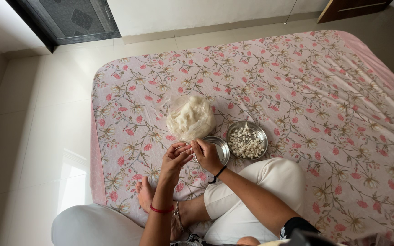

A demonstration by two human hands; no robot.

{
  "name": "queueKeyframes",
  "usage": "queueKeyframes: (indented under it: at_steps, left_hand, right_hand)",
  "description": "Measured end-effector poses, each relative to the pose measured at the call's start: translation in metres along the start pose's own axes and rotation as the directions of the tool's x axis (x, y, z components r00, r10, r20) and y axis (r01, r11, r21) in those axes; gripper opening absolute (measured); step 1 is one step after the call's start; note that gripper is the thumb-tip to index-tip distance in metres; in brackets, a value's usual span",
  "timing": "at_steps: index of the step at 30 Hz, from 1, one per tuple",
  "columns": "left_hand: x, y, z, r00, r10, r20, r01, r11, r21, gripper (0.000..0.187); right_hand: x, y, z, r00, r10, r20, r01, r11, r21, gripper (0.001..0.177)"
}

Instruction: The person pulls small amounts of raw cotton from a mass and rolls them by hand into small wicks, placing the finished wicks into a metal bowl.

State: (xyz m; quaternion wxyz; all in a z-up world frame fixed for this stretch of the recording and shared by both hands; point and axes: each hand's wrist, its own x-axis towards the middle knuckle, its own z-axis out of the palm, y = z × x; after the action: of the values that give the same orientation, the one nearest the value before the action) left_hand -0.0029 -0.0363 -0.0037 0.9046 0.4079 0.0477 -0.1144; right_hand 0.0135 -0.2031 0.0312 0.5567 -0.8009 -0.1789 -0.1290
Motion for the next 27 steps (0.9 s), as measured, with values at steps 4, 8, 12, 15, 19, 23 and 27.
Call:
queueKeyframes:
  at_steps: [4, 8, 12, 15, 19, 23, 27]
  left_hand:
    - [0.000, -0.001, 0.003, 1.000, -0.002, -0.018, 0.002, 1.000, 0.012, 0.033]
    - [0.002, -0.005, 0.000, 1.000, 0.028, 0.005, -0.028, 0.999, 0.025, 0.033]
    - [0.003, -0.009, -0.002, 0.999, 0.052, 0.003, -0.052, 0.997, 0.053, 0.031]
    - [0.002, -0.010, -0.004, 0.998, 0.069, -0.006, -0.068, 0.996, 0.066, 0.028]
    - [0.002, -0.009, -0.003, 0.996, 0.079, -0.048, -0.077, 0.996, 0.053, 0.025]
    - [0.002, -0.006, -0.003, 0.991, 0.084, -0.108, -0.079, 0.996, 0.049, 0.023]
    - [0.002, -0.004, -0.004, 0.989, 0.059, -0.132, -0.060, 0.998, 0.004, 0.022]
  right_hand:
    - [0.001, 0.000, 0.000, 0.998, 0.063, -0.013, -0.063, 0.997, -0.031, 0.036]
    - [0.001, 0.000, 0.000, 1.000, 0.022, -0.017, -0.022, 1.000, 0.019, 0.034]
    - [0.000, 0.006, 0.001, 0.999, 0.050, -0.006, -0.050, 0.999, -0.008, 0.038]
    - [-0.002, 0.012, 0.003, 1.000, 0.029, -0.008, -0.029, 0.999, -0.025, 0.041]
    - [-0.004, 0.022, 0.004, 0.981, 0.185, 0.064, -0.189, 0.981, 0.048, 0.036]
    - [0.000, 0.022, -0.001, 0.997, 0.053, 0.063, -0.063, 0.985, 0.162, 0.037]
    - [0.008, 0.003, -0.008, 0.991, -0.096, 0.096, 0.086, 0.991, 0.101, 0.023]
